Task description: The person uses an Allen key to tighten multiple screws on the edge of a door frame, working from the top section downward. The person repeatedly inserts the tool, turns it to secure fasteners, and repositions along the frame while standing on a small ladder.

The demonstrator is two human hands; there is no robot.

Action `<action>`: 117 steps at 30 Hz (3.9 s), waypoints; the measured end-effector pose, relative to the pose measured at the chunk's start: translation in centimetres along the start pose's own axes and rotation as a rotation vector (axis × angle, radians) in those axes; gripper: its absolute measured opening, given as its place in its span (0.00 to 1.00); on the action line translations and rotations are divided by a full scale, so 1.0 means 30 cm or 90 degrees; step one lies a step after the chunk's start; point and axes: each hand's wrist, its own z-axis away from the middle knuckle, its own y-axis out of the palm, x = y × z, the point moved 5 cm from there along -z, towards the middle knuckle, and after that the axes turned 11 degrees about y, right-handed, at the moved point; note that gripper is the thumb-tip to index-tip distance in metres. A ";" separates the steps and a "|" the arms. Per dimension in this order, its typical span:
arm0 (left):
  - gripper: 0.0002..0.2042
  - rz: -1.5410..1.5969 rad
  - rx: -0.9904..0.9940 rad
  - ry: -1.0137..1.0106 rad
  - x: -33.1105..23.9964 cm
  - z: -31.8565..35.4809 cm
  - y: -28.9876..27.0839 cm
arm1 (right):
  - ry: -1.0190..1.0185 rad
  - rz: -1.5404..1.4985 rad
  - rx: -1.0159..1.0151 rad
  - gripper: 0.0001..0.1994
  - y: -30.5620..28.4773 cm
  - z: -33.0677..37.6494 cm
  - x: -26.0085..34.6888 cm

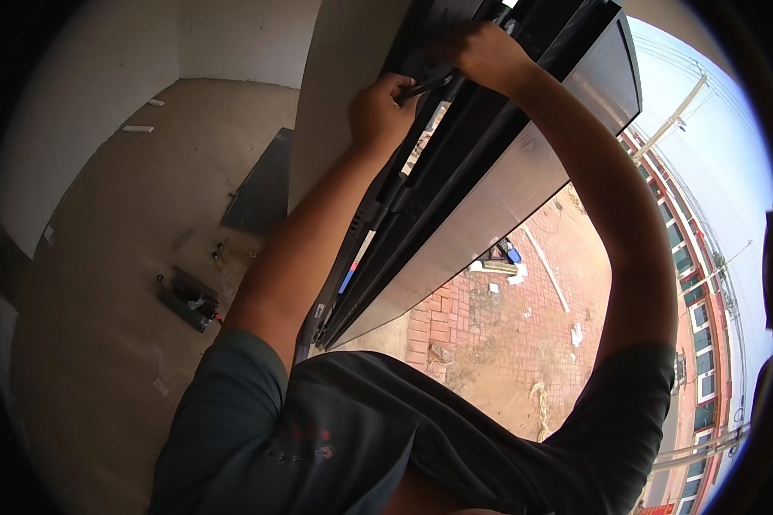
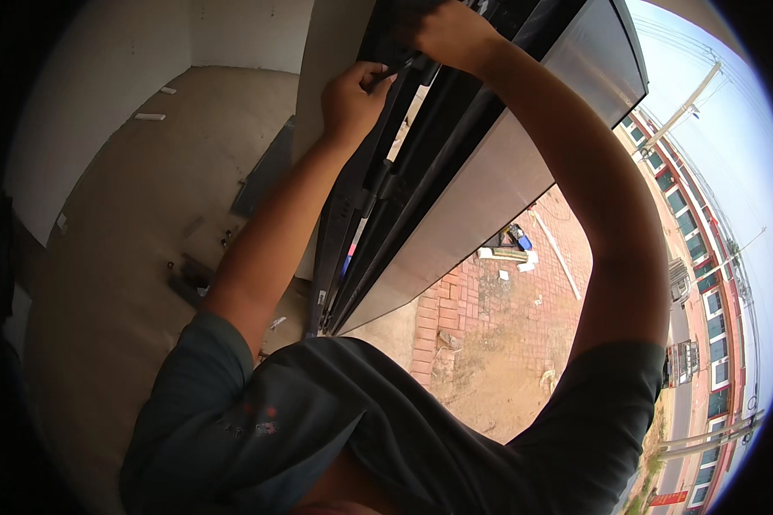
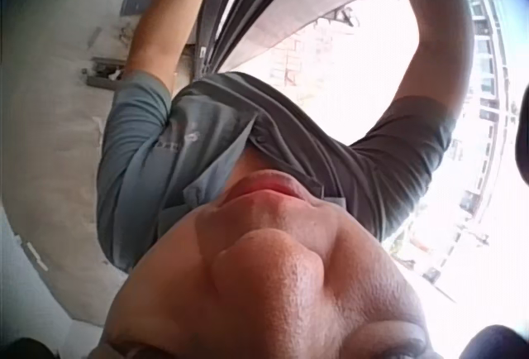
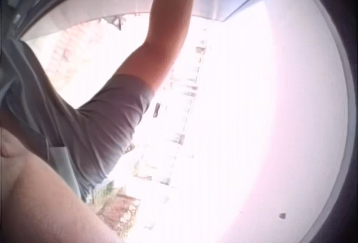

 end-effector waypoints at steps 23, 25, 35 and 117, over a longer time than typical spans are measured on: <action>0.10 0.144 0.289 -0.180 -0.167 0.450 -0.387 | 0.452 -0.626 0.022 0.06 -0.163 0.438 0.634; 0.11 0.127 0.365 -0.231 -0.159 0.548 -0.408 | 0.572 -0.728 -0.016 0.06 -0.112 0.501 0.786; 0.07 -0.085 0.214 0.006 -0.265 0.428 -0.410 | 0.989 -1.678 -0.392 0.15 0.033 0.323 0.802; 0.10 0.206 0.326 -0.358 -0.186 0.451 -0.489 | 0.933 -1.815 -0.057 0.11 0.049 0.195 0.862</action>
